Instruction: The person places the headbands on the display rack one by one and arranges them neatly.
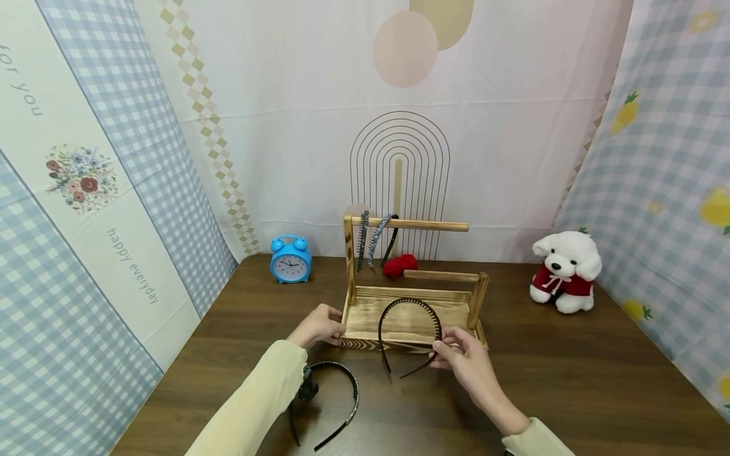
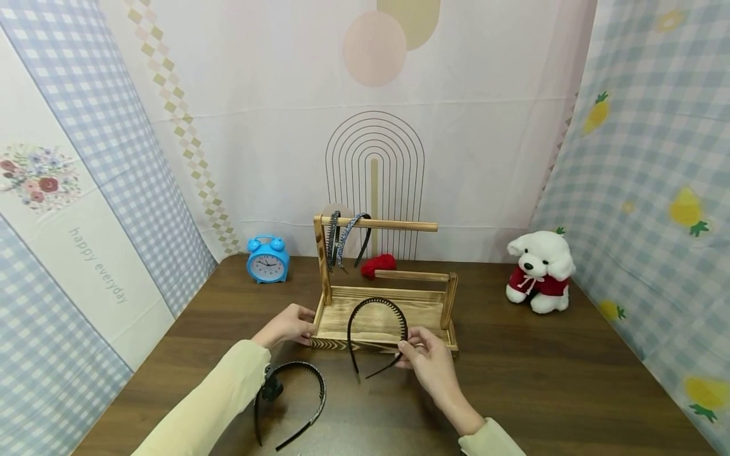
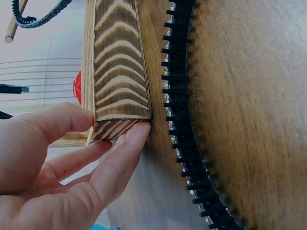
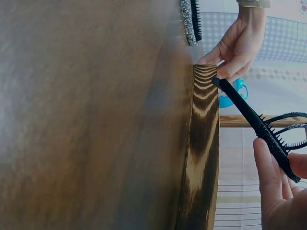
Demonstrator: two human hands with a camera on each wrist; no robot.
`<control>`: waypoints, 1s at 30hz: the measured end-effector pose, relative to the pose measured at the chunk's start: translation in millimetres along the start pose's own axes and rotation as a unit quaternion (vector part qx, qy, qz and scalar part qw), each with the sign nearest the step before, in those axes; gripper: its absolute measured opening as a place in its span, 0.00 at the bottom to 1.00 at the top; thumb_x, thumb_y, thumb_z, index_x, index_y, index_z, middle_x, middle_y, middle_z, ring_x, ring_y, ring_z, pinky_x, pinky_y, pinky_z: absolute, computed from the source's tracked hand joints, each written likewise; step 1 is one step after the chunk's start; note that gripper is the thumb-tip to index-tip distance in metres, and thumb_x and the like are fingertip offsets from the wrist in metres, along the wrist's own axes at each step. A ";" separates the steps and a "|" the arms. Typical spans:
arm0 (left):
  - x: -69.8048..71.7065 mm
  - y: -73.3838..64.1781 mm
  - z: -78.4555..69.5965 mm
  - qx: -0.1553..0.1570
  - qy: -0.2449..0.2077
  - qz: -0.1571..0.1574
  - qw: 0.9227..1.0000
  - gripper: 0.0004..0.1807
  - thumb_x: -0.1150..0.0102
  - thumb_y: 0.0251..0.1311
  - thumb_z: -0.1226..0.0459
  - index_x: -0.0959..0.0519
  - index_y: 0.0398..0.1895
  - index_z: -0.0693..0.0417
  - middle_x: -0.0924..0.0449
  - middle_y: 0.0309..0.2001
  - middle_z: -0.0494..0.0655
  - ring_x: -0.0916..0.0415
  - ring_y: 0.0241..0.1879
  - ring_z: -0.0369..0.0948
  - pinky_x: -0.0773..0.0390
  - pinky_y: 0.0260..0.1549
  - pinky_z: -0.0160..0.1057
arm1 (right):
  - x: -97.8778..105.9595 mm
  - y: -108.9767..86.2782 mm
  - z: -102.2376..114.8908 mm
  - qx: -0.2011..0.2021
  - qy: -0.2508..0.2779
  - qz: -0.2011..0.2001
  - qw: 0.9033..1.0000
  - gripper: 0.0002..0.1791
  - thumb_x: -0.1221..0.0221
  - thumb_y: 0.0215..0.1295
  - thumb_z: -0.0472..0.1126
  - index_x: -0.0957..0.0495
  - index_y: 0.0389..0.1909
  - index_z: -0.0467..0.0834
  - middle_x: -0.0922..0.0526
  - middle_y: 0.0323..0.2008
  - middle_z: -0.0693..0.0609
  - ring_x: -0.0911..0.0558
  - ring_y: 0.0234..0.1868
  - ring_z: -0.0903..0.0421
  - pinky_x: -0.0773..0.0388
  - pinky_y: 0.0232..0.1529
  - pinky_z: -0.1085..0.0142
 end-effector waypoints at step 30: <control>0.3 -1.1 -2.0 -0.002 0.002 0.003 1.000 0.28 0.47 0.56 0.78 0.34 0.62 0.78 0.23 0.33 0.58 0.24 0.23 0.41 0.12 0.32 0.44 | 0.9 8.1 11.0 0.093 0.024 -0.059 0.994 0.11 0.42 0.64 0.26 0.27 0.47 0.29 0.19 0.30 0.55 0.16 0.30 0.62 0.13 0.35 0.66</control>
Point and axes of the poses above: each hand's wrist, its own y-axis towards the middle knuckle, its own x-axis out of the back of the hand, z = x × y, the point moved 2 cm from there along y, towards the middle knuckle
